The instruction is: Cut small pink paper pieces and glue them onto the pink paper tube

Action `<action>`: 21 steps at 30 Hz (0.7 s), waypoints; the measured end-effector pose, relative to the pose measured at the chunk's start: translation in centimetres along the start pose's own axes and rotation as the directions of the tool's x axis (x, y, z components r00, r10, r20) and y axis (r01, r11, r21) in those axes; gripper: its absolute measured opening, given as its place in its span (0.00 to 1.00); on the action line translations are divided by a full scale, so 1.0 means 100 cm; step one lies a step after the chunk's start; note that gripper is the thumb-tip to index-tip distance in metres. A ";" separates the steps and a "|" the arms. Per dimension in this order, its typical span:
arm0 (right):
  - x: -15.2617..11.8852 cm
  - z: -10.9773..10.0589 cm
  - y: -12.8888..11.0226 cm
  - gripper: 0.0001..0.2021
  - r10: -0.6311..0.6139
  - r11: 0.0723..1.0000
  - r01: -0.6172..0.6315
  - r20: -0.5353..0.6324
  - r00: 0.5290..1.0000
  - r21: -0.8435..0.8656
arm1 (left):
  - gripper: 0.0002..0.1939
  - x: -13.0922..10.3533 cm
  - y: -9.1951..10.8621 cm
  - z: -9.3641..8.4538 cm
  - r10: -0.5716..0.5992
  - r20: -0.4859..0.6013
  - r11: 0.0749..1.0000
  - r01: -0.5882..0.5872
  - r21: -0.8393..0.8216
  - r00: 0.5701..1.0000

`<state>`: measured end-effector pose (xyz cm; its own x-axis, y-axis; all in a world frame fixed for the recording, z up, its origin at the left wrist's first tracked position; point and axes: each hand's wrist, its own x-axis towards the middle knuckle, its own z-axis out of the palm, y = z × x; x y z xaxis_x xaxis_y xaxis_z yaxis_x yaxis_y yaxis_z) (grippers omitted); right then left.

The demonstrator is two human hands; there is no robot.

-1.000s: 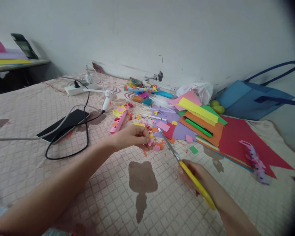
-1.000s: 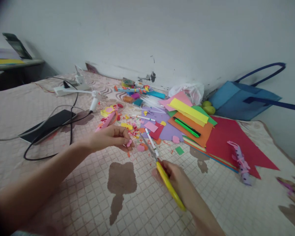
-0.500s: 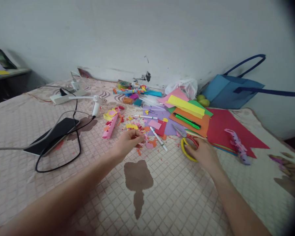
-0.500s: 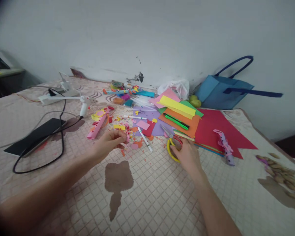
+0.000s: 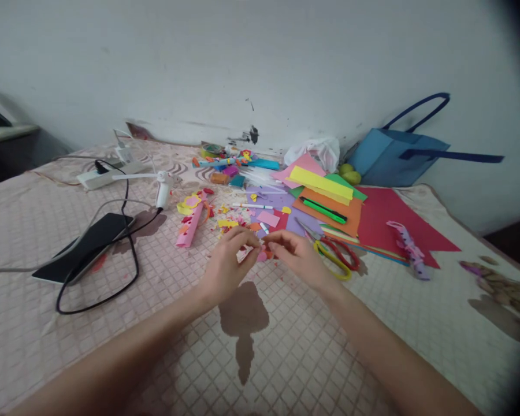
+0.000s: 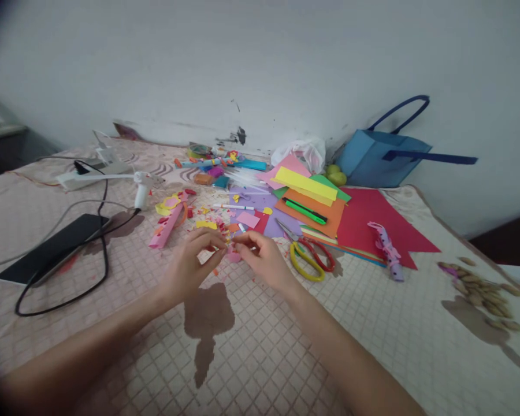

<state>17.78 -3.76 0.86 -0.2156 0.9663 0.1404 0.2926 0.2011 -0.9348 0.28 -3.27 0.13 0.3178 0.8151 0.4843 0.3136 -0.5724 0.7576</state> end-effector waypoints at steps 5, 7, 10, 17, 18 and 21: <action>-0.001 0.005 -0.002 0.05 0.038 0.997 -0.038 -0.004 0.999 0.072 | 0.05 0.001 -0.001 0.004 -0.295 0.133 0.920 0.319 -0.228 0.946; -0.002 0.005 0.000 0.04 0.044 0.995 -0.044 0.008 0.999 0.093 | 0.06 0.001 0.000 0.006 -0.312 0.169 0.903 0.347 -0.253 0.935; -0.004 0.004 0.003 0.04 0.064 0.992 -0.065 0.014 0.998 0.110 | 0.07 0.001 0.003 0.007 -0.308 0.199 0.901 0.352 -0.253 0.930; -0.008 0.004 0.005 0.04 0.076 0.992 -0.074 -0.015 0.997 0.102 | 0.07 -0.002 0.000 0.014 -0.369 0.304 0.814 0.464 -0.351 0.878; -0.009 0.004 0.006 0.04 0.075 0.992 -0.074 -0.009 0.997 0.106 | 0.07 -0.003 0.000 0.014 -0.375 0.319 0.798 0.478 -0.368 0.871; -0.010 0.004 0.007 0.05 0.086 0.990 -0.084 -0.008 0.996 0.111 | 0.05 -0.004 -0.002 0.015 -0.377 0.344 0.769 0.497 -0.401 0.860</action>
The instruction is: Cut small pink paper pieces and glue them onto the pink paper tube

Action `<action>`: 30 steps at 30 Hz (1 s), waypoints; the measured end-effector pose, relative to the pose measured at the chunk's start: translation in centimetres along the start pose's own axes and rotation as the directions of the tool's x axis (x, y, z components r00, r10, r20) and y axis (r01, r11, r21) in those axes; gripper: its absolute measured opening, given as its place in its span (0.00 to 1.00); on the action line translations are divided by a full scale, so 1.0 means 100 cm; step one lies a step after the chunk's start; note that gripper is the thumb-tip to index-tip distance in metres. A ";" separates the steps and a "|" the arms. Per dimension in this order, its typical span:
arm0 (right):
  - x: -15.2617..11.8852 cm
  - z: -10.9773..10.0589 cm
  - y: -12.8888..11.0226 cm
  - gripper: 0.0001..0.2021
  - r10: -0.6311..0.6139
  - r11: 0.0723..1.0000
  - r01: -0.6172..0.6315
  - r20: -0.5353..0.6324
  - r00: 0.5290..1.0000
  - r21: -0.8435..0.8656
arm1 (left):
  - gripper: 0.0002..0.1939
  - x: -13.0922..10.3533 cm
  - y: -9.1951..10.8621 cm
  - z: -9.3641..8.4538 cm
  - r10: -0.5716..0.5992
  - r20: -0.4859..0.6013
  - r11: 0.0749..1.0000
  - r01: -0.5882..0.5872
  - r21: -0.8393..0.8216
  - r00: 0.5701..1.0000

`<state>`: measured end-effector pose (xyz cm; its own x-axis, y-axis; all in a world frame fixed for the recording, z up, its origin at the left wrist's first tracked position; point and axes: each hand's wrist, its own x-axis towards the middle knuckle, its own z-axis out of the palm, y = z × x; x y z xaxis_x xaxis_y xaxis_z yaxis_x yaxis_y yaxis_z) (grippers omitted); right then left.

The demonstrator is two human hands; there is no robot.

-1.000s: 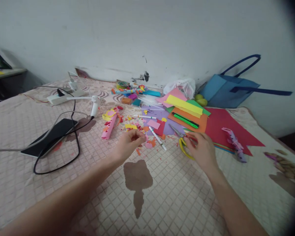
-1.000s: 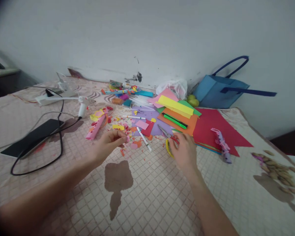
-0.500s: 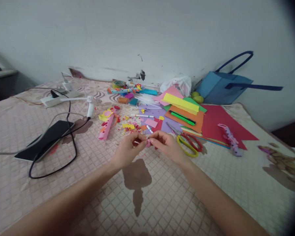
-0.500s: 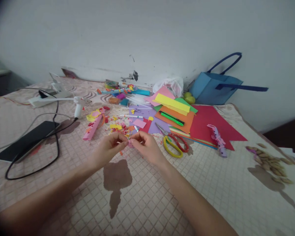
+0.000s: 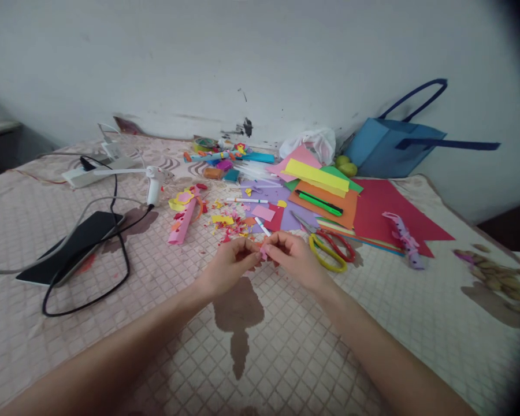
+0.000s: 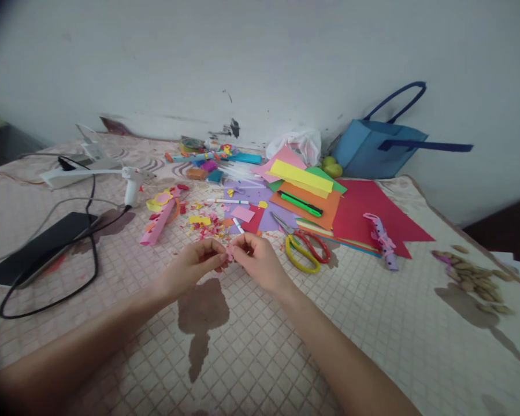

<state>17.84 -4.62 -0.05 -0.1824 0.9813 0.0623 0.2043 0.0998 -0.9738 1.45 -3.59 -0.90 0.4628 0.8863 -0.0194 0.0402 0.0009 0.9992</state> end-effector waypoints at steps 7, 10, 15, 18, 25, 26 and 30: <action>-0.002 -0.001 0.004 0.07 0.035 0.999 -0.036 -0.041 0.999 -0.009 | 0.08 0.000 -0.001 -0.004 -0.012 0.056 1.000 0.011 0.025 0.998; -0.003 0.002 0.004 0.07 0.028 1.000 -0.028 -0.053 0.998 -0.003 | 0.10 -0.001 0.002 -0.001 -0.055 0.045 0.998 0.055 -0.003 0.997; -0.007 0.003 0.000 0.09 0.083 0.984 -0.082 -0.002 0.997 0.158 | 0.10 -0.003 0.006 0.002 -0.084 0.020 0.992 0.085 -0.089 0.996; -0.009 0.001 -0.004 0.10 0.143 0.950 -0.155 0.063 0.988 0.272 | 0.10 -0.004 0.007 0.001 -0.091 0.016 0.987 0.092 -0.135 0.996; -0.011 -0.002 -0.003 0.07 0.185 0.931 -0.218 0.134 0.974 0.294 | 0.10 -0.004 0.008 0.000 -0.083 0.004 0.984 0.083 -0.158 0.997; -0.011 -0.002 -0.003 0.07 0.189 0.928 -0.222 0.136 0.973 0.300 | 0.10 -0.005 0.008 0.000 -0.082 0.006 0.984 0.082 -0.158 0.997; -0.011 -0.002 -0.002 0.06 0.198 0.918 -0.238 0.155 0.968 0.317 | 0.09 -0.005 0.008 0.000 -0.076 0.017 0.985 0.078 -0.153 0.997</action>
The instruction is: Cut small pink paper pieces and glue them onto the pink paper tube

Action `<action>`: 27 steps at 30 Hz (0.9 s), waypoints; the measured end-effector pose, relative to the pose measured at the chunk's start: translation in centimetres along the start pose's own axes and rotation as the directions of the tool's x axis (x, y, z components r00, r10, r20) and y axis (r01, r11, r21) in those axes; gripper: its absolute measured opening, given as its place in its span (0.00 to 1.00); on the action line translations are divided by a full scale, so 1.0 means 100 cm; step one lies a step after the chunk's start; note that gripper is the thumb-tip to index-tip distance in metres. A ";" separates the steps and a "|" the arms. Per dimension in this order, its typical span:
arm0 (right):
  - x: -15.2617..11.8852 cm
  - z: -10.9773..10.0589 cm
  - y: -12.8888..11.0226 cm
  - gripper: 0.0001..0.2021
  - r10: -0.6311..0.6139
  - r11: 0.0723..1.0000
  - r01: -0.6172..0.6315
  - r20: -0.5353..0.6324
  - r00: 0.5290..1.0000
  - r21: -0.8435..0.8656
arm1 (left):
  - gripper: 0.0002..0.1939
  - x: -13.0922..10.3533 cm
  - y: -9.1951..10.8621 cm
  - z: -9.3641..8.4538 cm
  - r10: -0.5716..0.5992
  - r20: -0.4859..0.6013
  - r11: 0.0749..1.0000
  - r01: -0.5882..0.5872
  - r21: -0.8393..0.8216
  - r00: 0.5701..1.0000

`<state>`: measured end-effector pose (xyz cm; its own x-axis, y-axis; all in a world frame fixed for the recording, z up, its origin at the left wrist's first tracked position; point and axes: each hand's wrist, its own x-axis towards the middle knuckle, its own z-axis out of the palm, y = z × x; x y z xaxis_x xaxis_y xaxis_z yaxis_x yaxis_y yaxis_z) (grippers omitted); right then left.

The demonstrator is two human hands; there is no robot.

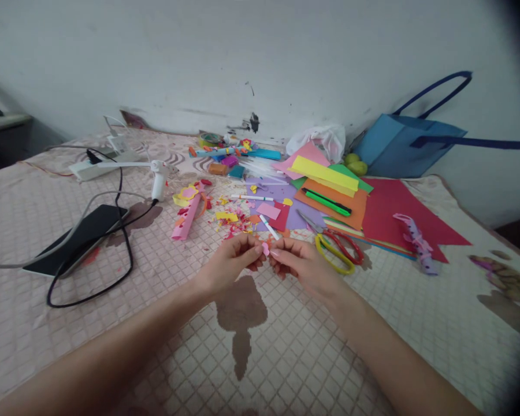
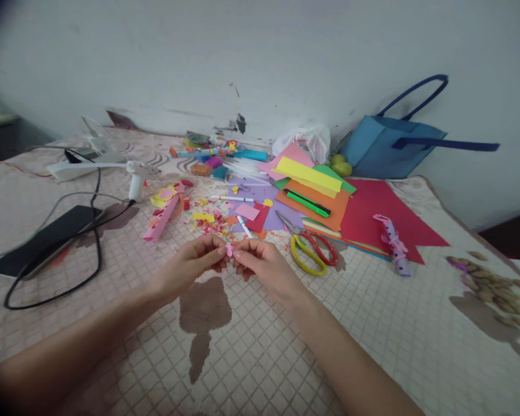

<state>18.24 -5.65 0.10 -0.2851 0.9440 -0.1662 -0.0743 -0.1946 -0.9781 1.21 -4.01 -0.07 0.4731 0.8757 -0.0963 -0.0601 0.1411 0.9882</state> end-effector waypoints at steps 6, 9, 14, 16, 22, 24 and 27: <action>-0.001 0.000 0.000 0.05 0.003 1.000 -0.003 0.006 1.000 0.007 | 0.09 0.001 -0.002 -0.001 -0.002 0.003 1.000 0.002 0.006 1.000; -0.001 0.000 0.000 0.05 -0.001 1.000 0.001 0.016 1.000 -0.002 | 0.10 0.001 -0.001 -0.001 0.000 0.003 1.000 0.000 0.008 1.000; -0.001 -0.001 -0.001 0.05 0.008 1.000 -0.008 0.015 1.000 0.002 | 0.10 -0.001 0.001 0.000 0.003 0.010 1.000 -0.003 0.009 1.000; 0.000 0.000 -0.002 0.06 0.017 1.000 -0.017 0.001 1.000 0.018 | 0.09 -0.001 0.001 0.000 -0.007 0.016 1.000 0.007 0.003 1.000; -0.001 0.000 -0.004 0.07 0.027 0.999 -0.027 -0.003 1.000 0.034 | 0.09 -0.001 0.002 -0.001 -0.041 0.061 0.999 0.040 0.023 0.997; -0.002 0.000 -0.004 0.06 0.032 0.998 -0.032 0.003 0.999 0.046 | 0.10 -0.001 0.002 -0.001 -0.036 0.087 0.999 0.032 0.039 0.996; -0.001 -0.001 -0.003 0.06 0.048 0.995 -0.049 0.018 0.999 0.085 | 0.10 -0.001 0.001 -0.002 -0.024 0.124 0.999 0.019 0.048 0.992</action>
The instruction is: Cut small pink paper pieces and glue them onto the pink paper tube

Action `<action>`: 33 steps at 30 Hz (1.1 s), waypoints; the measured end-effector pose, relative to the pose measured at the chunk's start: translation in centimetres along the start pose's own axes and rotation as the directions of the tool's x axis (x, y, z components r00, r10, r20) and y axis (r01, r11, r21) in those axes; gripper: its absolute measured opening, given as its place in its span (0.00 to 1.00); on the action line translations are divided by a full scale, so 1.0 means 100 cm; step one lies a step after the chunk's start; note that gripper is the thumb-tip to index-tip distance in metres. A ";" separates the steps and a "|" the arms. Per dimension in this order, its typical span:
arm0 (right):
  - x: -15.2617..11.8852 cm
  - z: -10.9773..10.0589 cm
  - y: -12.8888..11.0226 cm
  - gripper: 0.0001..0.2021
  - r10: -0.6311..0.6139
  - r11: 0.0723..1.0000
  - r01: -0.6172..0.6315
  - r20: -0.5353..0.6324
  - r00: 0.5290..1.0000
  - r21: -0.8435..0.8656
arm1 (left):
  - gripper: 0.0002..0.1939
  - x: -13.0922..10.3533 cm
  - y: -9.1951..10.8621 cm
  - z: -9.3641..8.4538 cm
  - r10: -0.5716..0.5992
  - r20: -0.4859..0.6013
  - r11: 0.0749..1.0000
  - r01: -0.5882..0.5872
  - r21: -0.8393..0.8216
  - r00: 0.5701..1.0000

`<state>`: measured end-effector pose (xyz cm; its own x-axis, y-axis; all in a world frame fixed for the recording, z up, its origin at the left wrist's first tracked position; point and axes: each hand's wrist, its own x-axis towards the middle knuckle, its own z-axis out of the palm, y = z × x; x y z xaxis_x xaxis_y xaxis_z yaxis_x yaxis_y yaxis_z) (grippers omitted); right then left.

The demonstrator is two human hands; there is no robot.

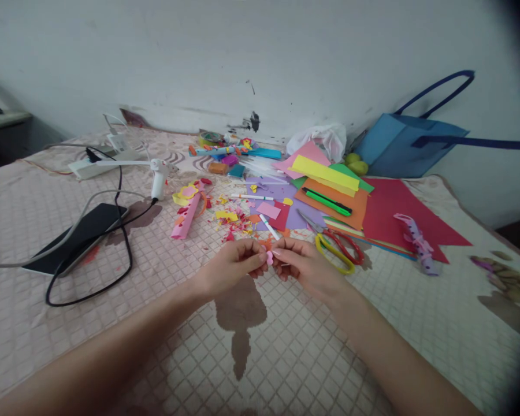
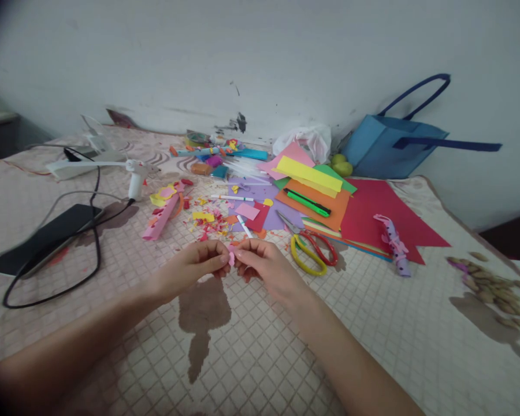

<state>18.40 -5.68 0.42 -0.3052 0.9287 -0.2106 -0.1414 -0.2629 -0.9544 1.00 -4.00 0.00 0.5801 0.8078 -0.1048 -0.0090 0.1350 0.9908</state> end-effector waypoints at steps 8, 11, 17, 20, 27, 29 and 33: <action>-0.001 -0.003 0.001 0.06 0.035 0.999 -0.036 0.042 0.999 0.017 | 0.12 0.000 -0.002 -0.001 0.001 0.036 1.000 0.000 -0.027 0.999; -0.001 -0.003 0.001 0.06 0.035 0.999 -0.035 0.040 0.999 0.004 | 0.11 0.000 -0.002 -0.001 -0.007 0.038 0.999 0.008 -0.034 0.999; -0.001 -0.003 0.000 0.05 0.033 0.999 -0.033 0.054 0.998 -0.005 | 0.11 0.000 -0.001 -0.001 -0.014 0.044 0.999 0.015 -0.040 0.999; -0.002 -0.003 0.000 0.05 0.037 0.999 -0.037 0.058 0.998 -0.003 | 0.11 0.000 -0.001 -0.001 -0.020 0.041 0.999 0.022 -0.040 0.999; -0.002 -0.004 -0.001 0.04 0.034 0.999 -0.033 0.052 0.998 -0.020 | 0.10 -0.001 0.002 0.000 -0.034 0.022 0.999 0.034 -0.022 0.999; -0.002 -0.004 -0.001 0.04 0.038 0.999 -0.037 0.056 0.998 -0.023 | 0.10 -0.001 0.003 0.000 -0.037 0.016 0.999 0.038 -0.020 0.999; -0.002 -0.005 -0.001 0.05 0.055 0.998 -0.053 0.073 0.996 -0.033 | 0.09 -0.001 0.003 0.000 -0.038 -0.031 0.998 0.037 -0.042 0.999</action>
<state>18.94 -5.74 0.42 -0.3807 0.8911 -0.2470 -0.0942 -0.3031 -0.9483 0.95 -4.05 0.30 0.5549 0.8192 -0.1448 -0.0218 0.1883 0.9819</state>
